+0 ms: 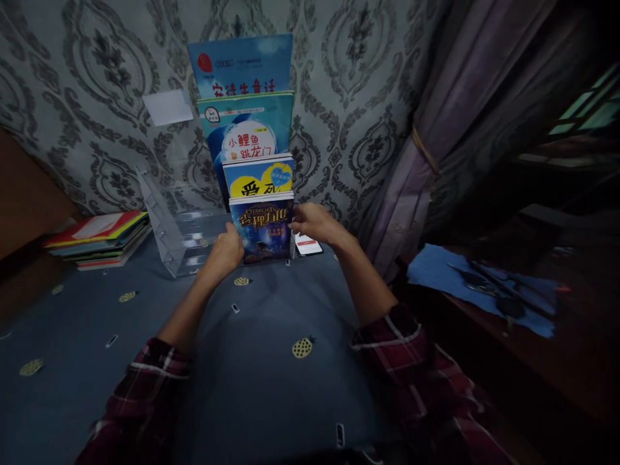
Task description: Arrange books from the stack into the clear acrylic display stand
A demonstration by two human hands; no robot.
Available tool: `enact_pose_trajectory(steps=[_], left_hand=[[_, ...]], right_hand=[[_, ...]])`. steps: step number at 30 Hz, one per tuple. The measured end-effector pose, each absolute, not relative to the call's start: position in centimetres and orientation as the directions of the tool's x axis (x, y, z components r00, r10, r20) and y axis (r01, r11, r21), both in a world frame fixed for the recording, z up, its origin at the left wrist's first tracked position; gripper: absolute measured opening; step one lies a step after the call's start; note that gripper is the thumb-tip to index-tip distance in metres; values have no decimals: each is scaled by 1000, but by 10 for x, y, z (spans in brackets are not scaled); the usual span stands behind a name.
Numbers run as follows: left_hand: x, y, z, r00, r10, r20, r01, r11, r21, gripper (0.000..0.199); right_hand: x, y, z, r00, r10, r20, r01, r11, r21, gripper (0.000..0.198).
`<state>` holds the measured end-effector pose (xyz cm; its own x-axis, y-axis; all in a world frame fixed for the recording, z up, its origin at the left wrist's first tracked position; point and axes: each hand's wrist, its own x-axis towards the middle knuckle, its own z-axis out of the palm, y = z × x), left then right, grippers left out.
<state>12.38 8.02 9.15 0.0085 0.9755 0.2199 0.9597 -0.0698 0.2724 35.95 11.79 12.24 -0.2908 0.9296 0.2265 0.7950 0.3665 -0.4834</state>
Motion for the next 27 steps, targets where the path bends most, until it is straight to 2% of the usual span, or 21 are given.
enact_pose_trajectory(steps=[14,21,27], left_hand=[[121,85,87,22,972,236,957,-89,278,28],[124,83,87,-12,975,223,942,-63,328,30],[116,88,82,48,964,260,902,-154,403,36]], right_hand=[[361,117,123,-321,911,258,762,410,-501,22],[362,122,122,-331,896,295,777,436,-454,15],[361,120,124,-319,902,290,785,423,-453,13]])
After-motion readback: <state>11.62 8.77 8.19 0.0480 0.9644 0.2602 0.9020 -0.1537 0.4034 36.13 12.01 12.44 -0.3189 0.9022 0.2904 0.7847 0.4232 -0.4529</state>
